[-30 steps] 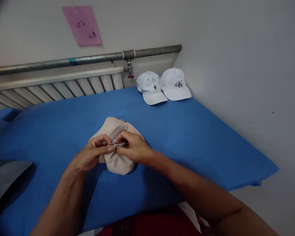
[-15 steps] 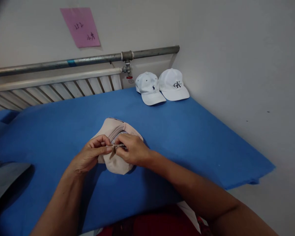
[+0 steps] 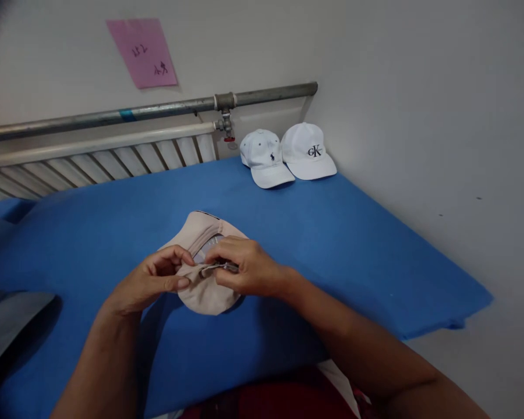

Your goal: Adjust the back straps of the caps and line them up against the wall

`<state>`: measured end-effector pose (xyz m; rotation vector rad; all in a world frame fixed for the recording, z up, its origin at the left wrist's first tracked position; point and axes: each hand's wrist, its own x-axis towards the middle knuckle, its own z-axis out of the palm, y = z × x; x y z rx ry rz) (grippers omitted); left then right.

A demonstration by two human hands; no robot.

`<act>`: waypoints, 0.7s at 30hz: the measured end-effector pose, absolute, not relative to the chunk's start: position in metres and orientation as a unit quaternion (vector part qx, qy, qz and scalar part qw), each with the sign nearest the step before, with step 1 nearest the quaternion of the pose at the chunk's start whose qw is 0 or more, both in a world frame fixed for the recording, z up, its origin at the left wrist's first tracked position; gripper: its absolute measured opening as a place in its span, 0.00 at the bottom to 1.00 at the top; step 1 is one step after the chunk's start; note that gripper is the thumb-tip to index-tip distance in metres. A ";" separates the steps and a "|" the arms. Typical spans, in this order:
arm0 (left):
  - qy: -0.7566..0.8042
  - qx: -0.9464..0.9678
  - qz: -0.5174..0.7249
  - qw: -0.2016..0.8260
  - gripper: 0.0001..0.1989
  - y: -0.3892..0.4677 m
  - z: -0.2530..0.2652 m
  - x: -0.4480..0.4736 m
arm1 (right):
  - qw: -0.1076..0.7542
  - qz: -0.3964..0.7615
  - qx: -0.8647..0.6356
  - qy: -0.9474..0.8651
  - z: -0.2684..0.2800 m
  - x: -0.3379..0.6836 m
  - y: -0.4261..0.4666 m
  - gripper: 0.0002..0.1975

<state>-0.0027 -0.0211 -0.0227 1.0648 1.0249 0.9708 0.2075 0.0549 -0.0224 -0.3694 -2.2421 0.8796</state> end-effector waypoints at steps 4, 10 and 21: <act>0.442 0.464 0.410 0.649 0.13 -0.020 -0.023 -0.004 | 0.326 0.380 -0.153 -0.852 -0.018 0.209 0.053 0.11; 0.463 0.526 0.350 0.621 0.13 -0.020 -0.020 -0.003 | 0.325 0.432 -0.147 -0.828 -0.015 0.212 0.055 0.11; 0.486 0.658 0.276 0.505 0.12 -0.023 -0.010 -0.008 | 0.295 0.479 -0.196 -0.804 -0.012 0.216 0.060 0.07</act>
